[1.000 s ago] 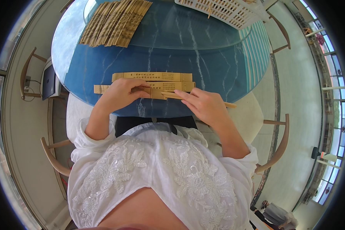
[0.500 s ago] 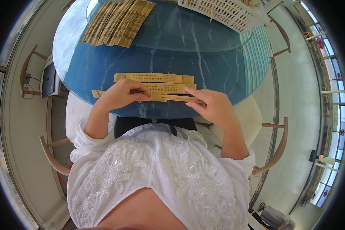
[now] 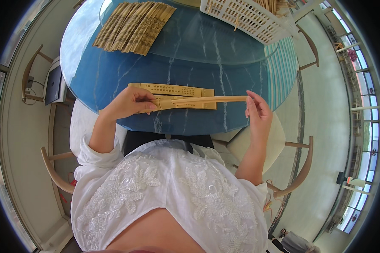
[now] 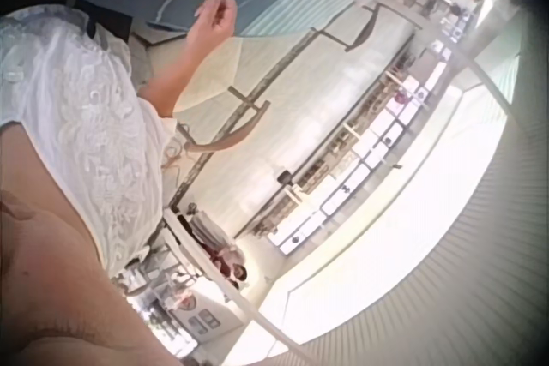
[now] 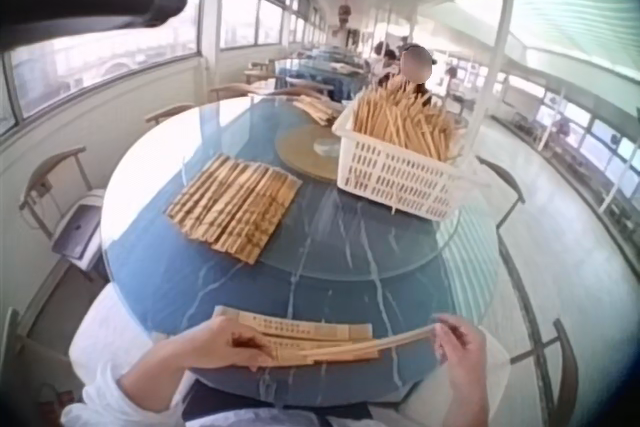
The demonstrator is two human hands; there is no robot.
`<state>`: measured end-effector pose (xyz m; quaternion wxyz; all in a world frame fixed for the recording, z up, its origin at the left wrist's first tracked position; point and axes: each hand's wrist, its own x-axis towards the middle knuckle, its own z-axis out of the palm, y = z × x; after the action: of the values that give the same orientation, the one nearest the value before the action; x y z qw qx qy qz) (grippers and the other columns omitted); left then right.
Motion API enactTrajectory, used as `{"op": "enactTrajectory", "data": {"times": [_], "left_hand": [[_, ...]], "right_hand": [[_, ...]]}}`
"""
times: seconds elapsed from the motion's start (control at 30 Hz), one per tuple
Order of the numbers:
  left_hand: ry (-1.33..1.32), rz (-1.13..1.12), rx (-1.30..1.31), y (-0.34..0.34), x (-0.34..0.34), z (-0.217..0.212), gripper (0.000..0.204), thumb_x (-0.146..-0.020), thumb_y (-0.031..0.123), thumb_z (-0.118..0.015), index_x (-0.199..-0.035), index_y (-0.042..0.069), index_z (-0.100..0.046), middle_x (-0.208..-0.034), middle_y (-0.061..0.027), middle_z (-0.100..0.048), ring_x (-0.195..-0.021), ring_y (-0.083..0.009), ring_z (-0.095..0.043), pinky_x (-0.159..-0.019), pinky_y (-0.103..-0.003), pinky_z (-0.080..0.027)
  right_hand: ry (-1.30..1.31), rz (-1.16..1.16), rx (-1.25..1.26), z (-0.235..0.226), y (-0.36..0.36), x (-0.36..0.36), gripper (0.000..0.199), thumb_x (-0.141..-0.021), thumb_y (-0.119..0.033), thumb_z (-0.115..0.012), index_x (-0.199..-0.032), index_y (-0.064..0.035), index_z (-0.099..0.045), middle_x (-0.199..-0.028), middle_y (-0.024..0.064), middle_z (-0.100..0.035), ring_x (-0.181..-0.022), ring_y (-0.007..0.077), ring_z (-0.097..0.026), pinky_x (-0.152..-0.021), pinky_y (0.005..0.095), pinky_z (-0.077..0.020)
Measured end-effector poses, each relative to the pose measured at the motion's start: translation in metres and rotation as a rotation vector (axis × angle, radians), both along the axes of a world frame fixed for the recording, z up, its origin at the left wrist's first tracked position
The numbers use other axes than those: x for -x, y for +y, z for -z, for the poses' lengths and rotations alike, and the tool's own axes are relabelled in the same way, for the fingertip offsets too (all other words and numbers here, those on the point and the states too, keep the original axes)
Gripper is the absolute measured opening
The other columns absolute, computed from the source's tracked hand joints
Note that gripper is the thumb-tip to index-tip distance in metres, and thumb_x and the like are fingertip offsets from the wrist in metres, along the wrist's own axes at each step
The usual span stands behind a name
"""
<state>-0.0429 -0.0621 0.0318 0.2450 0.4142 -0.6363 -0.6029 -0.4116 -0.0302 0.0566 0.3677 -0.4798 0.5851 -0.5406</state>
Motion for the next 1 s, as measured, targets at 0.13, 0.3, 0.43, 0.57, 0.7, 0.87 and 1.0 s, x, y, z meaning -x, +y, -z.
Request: {"op": "enactTrajectory", "data": {"times": [0.13,0.3,0.43,0.57,0.7,0.87,1.0], "left_hand": [[0.013,0.013,-0.019,-0.001,-0.002,-0.002,0.019,-0.088,0.011,-0.073,-0.1,-0.004,-0.07,-0.081,-0.0045,-0.07,-0.069,-0.0092,-0.064,-0.062,-0.023,-0.049],[0.031,0.015,-0.054,-0.001,-0.002,0.001,0.02,-0.087,0.011,-0.074,-0.099,-0.003,-0.071,-0.08,-0.0047,-0.07,-0.07,-0.0091,-0.066,-0.061,-0.022,-0.048],[0.002,0.024,-0.048,-0.001,0.002,-0.003,0.02,-0.086,0.013,-0.074,-0.099,-0.003,-0.071,-0.08,-0.0042,-0.07,-0.071,-0.0086,-0.066,-0.063,-0.022,-0.048],[0.009,0.03,-0.062,0.0,0.014,-0.007,0.021,-0.086,0.014,-0.074,-0.099,-0.002,-0.072,-0.08,-0.0036,-0.07,-0.071,-0.009,-0.066,-0.067,-0.024,-0.049],[-0.02,0.014,-0.055,0.003,0.02,-0.012,0.023,-0.088,0.016,-0.073,-0.102,-0.001,-0.072,-0.081,-0.0041,-0.07,-0.071,-0.0097,-0.066,-0.068,-0.024,-0.049],[0.023,-0.071,-0.03,0.006,-0.011,-0.006,0.027,-0.091,0.018,-0.07,-0.109,-0.003,-0.071,-0.083,-0.0062,-0.071,-0.07,-0.0113,-0.067,-0.063,-0.024,-0.051],[0.052,-0.137,-0.189,0.018,-0.061,0.007,0.028,-0.092,0.018,-0.069,-0.109,-0.005,-0.07,-0.084,-0.0083,-0.071,-0.069,-0.0124,-0.068,-0.06,-0.022,-0.053]], "right_hand": [[-0.011,0.067,0.082,0.006,-0.001,-0.003,0.02,-0.094,-0.009,-0.065,-0.112,0.0005,-0.07,-0.08,0.0009,-0.061,-0.065,0.0068,-0.051,-0.06,0.0219,-0.0423],[-0.257,0.056,0.132,0.008,-0.003,-0.002,0.021,-0.095,-0.007,-0.064,-0.112,0.0038,-0.069,-0.078,0.0014,-0.061,-0.066,0.0082,-0.052,-0.062,0.0252,-0.0448],[-0.389,-0.033,0.099,0.008,-0.002,-0.011,0.021,-0.094,-0.006,-0.064,-0.111,0.0045,-0.069,-0.077,0.0022,-0.061,-0.067,0.0092,-0.053,-0.061,0.027,-0.0459],[-0.395,-0.162,-0.01,0.017,0.001,-0.045,0.02,-0.094,-0.007,-0.065,-0.109,0.0045,-0.07,-0.078,0.0034,-0.061,-0.067,0.0099,-0.054,-0.061,0.0266,-0.0462],[-0.382,-0.157,-0.022,0.02,0.0,-0.067,0.019,-0.094,-0.007,-0.065,-0.107,0.0049,-0.07,-0.079,0.004,-0.063,-0.067,0.0103,-0.055,-0.061,0.026,-0.0466],[-0.409,-0.108,0.032,0.013,-0.005,-0.047,0.019,-0.095,-0.008,-0.064,-0.107,0.0053,-0.069,-0.076,0.0026,-0.061,-0.066,0.0088,-0.053,-0.061,0.026,-0.0451],[-0.436,0.001,0.076,0.009,-0.004,-0.026,0.02,-0.095,-0.009,-0.063,-0.108,0.0051,-0.068,-0.073,0.0011,-0.058,-0.064,0.0077,-0.05,-0.06,0.0262,-0.0431]]}}
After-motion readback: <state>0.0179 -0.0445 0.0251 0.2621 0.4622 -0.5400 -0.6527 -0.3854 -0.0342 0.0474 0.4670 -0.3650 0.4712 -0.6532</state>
